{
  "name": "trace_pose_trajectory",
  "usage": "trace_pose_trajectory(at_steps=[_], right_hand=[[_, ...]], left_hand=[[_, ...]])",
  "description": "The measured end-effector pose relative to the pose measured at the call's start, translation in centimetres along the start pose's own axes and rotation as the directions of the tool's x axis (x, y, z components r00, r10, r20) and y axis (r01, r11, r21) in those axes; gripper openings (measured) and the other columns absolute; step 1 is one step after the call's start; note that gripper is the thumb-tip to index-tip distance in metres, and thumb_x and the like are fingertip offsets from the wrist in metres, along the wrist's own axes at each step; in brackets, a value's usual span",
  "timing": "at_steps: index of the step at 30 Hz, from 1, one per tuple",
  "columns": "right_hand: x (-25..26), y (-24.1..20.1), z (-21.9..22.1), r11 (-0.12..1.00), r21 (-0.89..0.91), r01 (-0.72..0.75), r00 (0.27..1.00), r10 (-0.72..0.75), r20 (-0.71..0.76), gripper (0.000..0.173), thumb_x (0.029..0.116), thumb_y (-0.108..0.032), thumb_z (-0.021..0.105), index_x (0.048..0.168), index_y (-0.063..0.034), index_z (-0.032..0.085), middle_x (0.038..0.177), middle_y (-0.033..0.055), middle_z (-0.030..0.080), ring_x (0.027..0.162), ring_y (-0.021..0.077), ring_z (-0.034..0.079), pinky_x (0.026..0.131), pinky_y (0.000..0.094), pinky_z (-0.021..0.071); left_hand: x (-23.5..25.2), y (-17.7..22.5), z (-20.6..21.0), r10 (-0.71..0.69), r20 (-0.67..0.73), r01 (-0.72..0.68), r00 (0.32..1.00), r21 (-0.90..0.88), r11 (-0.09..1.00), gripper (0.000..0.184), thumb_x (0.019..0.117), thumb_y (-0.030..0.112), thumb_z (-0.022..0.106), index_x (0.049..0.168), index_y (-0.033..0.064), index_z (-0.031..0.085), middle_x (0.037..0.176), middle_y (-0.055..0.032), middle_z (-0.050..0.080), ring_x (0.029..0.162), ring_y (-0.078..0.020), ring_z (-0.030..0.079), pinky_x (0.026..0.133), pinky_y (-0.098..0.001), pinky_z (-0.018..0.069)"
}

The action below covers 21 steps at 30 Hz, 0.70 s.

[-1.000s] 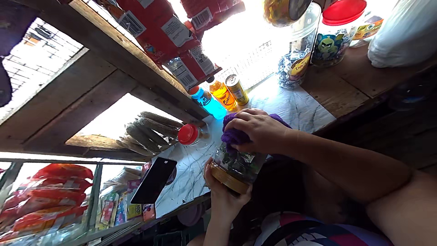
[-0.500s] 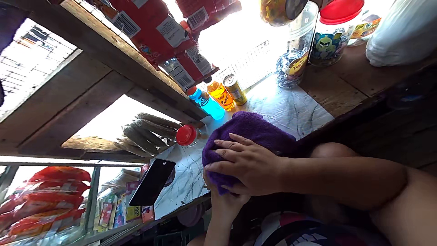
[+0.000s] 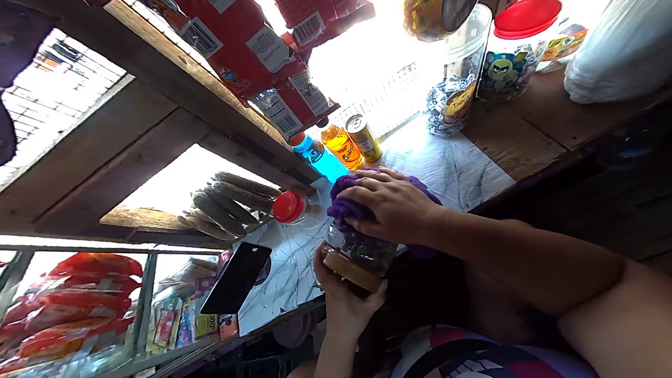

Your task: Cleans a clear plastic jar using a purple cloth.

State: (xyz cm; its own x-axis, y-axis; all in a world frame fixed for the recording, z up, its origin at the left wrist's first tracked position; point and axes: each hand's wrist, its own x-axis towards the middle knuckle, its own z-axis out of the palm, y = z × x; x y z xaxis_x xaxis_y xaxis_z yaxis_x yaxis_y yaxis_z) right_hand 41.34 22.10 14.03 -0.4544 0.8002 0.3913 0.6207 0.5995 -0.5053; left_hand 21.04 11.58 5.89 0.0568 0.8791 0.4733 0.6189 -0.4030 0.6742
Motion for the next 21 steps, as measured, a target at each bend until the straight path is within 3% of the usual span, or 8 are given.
trace_pose_trajectory(at_steps=[4, 8, 12, 15, 18, 21], right_hand=[[0.6, 1.0, -0.8, 0.991, 0.066, -0.114, 0.993, 0.113, 0.027, 0.042, 0.0960, -0.041, 0.065, 0.133, -0.0199, 0.065, 0.134, 0.0085, 0.065, 0.134, 0.0310, 0.054, 0.099, 0.0552, 0.0480], [1.6, 2.9, -1.8, 0.933, 0.248, -0.259, 0.960, 0.221, 0.170, 0.045, 0.1001, -0.034, 0.062, 0.141, -0.0161, 0.058, 0.134, 0.0118, 0.062, 0.121, 0.0313, 0.061, 0.095, 0.0558, 0.0503], [2.2, 4.9, -2.2, 0.786, 0.454, -0.419, 0.905, 0.319, 0.282, 0.039, 0.1030, -0.034, 0.059, 0.137, -0.0150, 0.056, 0.114, 0.0115, 0.069, 0.106, 0.0245, 0.067, 0.091, 0.0521, 0.0522], [2.2, 5.7, -2.7, 0.634, 0.571, -0.521, 0.853, 0.355, 0.383, 0.041, 0.1051, -0.036, 0.056, 0.137, -0.0118, 0.053, 0.115, 0.0129, 0.067, 0.104, 0.0211, 0.065, 0.092, 0.0462, 0.0512], [1.7, 5.8, -3.1, 0.596, 0.613, -0.519, 0.855, 0.346, 0.387, 0.042, 0.1046, -0.036, 0.057, 0.138, -0.0112, 0.053, 0.114, 0.0125, 0.067, 0.103, 0.0200, 0.066, 0.092, 0.0449, 0.0524], [1.1, 5.9, -3.0, 0.623, 0.651, -0.433, 0.901, 0.302, 0.311, 0.037, 0.1020, -0.031, 0.062, 0.134, -0.0129, 0.056, 0.110, 0.0077, 0.069, 0.099, 0.0130, 0.067, 0.089, 0.0379, 0.0546]], left_hand=[[0.0, 0.0, 0.0, -0.019, 0.000, 0.019, 1.000, -0.026, 0.999, 0.136, 0.0637, 0.052, 0.089, 0.155, -0.0037, 0.004, 0.147, -0.0339, 0.035, 0.128, -0.0143, 0.055, 0.101, -0.0258, 0.0507], [0.0, 0.0, 0.1, -0.025, -0.002, 0.025, 1.000, -0.033, 0.999, 0.136, 0.0632, 0.051, 0.088, 0.154, -0.0041, 0.004, 0.147, -0.0340, 0.034, 0.127, -0.0136, 0.055, 0.100, -0.0250, 0.0508], [0.1, 0.0, 0.2, -0.026, -0.009, 0.025, 1.000, -0.050, 0.998, 0.135, 0.0633, 0.050, 0.089, 0.155, -0.0025, 0.005, 0.149, -0.0322, 0.034, 0.129, -0.0136, 0.054, 0.100, -0.0251, 0.0515], [0.1, 0.1, 0.1, -0.010, -0.009, 0.009, 1.000, -0.031, 0.999, 0.135, 0.0631, 0.053, 0.089, 0.156, -0.0009, 0.007, 0.150, -0.0323, 0.033, 0.131, -0.0163, 0.052, 0.100, -0.0264, 0.0513], [0.1, -0.2, 0.0, 0.048, -0.008, -0.047, 0.999, 0.020, 0.999, 0.134, 0.0624, 0.057, 0.089, 0.156, 0.0009, 0.010, 0.153, -0.0324, 0.031, 0.135, -0.0205, 0.049, 0.104, -0.0280, 0.0482], [0.4, -0.5, -0.1, 0.130, -0.007, -0.129, 0.992, 0.063, 0.990, 0.132, 0.0597, 0.054, 0.093, 0.157, 0.0119, 0.014, 0.157, -0.0284, 0.027, 0.143, -0.0253, 0.040, 0.114, -0.0338, 0.0403]])
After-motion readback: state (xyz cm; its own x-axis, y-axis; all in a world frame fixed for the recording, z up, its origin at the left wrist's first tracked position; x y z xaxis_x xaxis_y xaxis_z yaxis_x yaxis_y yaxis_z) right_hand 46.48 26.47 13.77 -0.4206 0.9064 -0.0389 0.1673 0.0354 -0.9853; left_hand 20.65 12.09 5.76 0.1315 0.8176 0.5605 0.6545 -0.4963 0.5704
